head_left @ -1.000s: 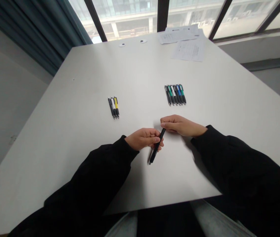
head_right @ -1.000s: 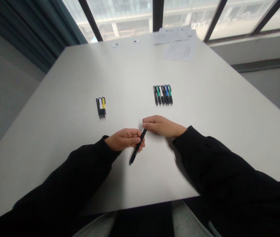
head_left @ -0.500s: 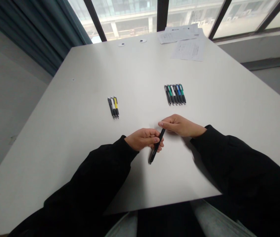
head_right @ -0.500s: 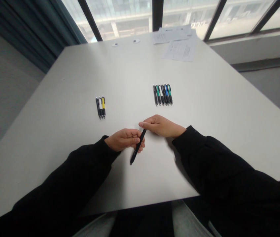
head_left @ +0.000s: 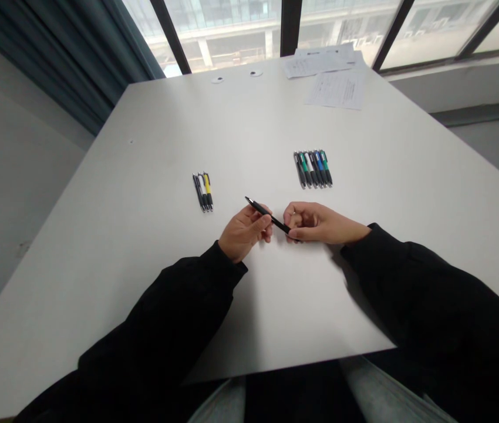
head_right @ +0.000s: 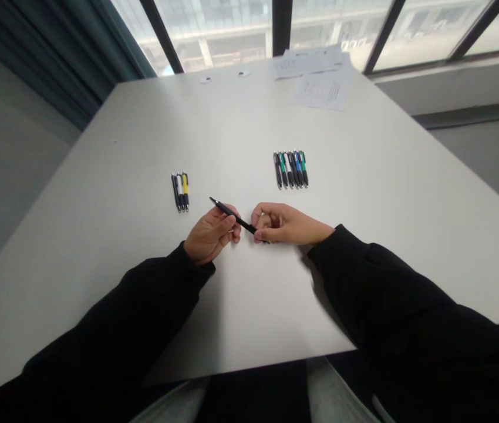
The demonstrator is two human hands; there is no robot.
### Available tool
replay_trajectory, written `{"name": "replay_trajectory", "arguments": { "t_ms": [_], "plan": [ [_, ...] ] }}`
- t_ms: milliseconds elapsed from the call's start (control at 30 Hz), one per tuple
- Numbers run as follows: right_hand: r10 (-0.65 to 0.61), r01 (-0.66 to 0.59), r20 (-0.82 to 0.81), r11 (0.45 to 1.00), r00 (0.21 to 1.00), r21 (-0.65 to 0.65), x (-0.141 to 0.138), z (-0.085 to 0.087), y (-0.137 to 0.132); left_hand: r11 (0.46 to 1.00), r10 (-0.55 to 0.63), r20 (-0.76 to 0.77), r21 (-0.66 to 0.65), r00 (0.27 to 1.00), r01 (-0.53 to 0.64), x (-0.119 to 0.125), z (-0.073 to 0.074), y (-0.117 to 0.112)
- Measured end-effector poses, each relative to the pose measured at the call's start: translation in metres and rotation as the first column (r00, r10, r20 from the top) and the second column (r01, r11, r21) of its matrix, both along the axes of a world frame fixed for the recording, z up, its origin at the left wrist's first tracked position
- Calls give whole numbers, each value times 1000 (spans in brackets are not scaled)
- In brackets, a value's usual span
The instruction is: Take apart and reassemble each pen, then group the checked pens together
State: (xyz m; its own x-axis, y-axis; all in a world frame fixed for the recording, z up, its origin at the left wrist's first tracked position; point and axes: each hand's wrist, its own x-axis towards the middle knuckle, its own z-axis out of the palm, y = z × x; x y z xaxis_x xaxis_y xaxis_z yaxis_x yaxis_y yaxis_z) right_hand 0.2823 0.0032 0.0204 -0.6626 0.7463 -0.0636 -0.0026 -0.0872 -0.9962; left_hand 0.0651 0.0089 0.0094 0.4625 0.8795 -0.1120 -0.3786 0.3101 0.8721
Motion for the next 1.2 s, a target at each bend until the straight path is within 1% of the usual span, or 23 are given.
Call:
{"name": "replay_trajectory", "arguments": {
  "t_ms": [67, 133, 167, 233, 300, 400, 500, 600, 767, 967, 1033, 1100, 1133, 1167, 1200],
  "plan": [
    [-112, 112, -60, 994, 992, -10, 3, -6, 3, 1000, -26, 10, -18, 1000, 26, -3, 2, 1],
    [-238, 228, -154, 970, 959, -80, 5, -11, 6, 994, -79, 39, -66, 996, 82, -6, 3, 1],
    [-288, 266, -202, 955, 936, -131, 5, -12, 8, 987, -120, 52, -103, 991, 125, -7, 3, 1],
    [-350, 296, -269, 929, 897, -222, 6, -12, 9, 967, -192, 48, -161, 980, 197, -9, 3, 1],
    [-383, 305, -296, 911, 875, -278, 5, -11, 10, 952, -252, -4, -178, 968, 247, -9, 2, -1],
    [-385, 273, -321, 899, 865, -343, 3, -8, 10, 930, -338, -77, -180, 938, 321, -7, -1, -4],
    [-312, 146, -365, 897, 877, -417, 1, -6, 10, 899, -423, -105, -177, 900, 402, -5, -2, -6],
    [-236, 35, -385, 886, 892, -461, -2, -3, 9, 888, -456, -140, -138, 879, 439, -4, 0, -6],
    [-216, 11, -397, 889, 892, -457, -3, 3, 5, 876, -480, -138, -134, 866, 464, -4, 2, -7],
    [-270, 78, -355, 878, 895, -472, -5, 6, 4, 881, -470, -138, -128, 872, 455, -4, 2, -7],
    [-274, 96, -339, 884, 900, -458, -6, 6, 6, 877, -477, -139, -138, 868, 460, -4, 2, -7],
    [-302, 162, -298, 895, 906, -416, -8, 4, 6, 885, -460, -140, -146, 877, 442, -3, 1, -7],
    [-335, 225, -261, 899, 905, -375, -9, 2, 5, 899, -432, -138, -147, 891, 413, -2, 0, -6],
    [-367, 294, -208, 904, 907, -311, -11, 0, 4, 918, -387, -134, -147, 912, 368, -1, -1, -6],
    [-419, 384, -147, 897, 896, -218, -14, -1, 1, 941, -323, -125, -146, 938, 304, 0, -2, -5]
  ]
}}
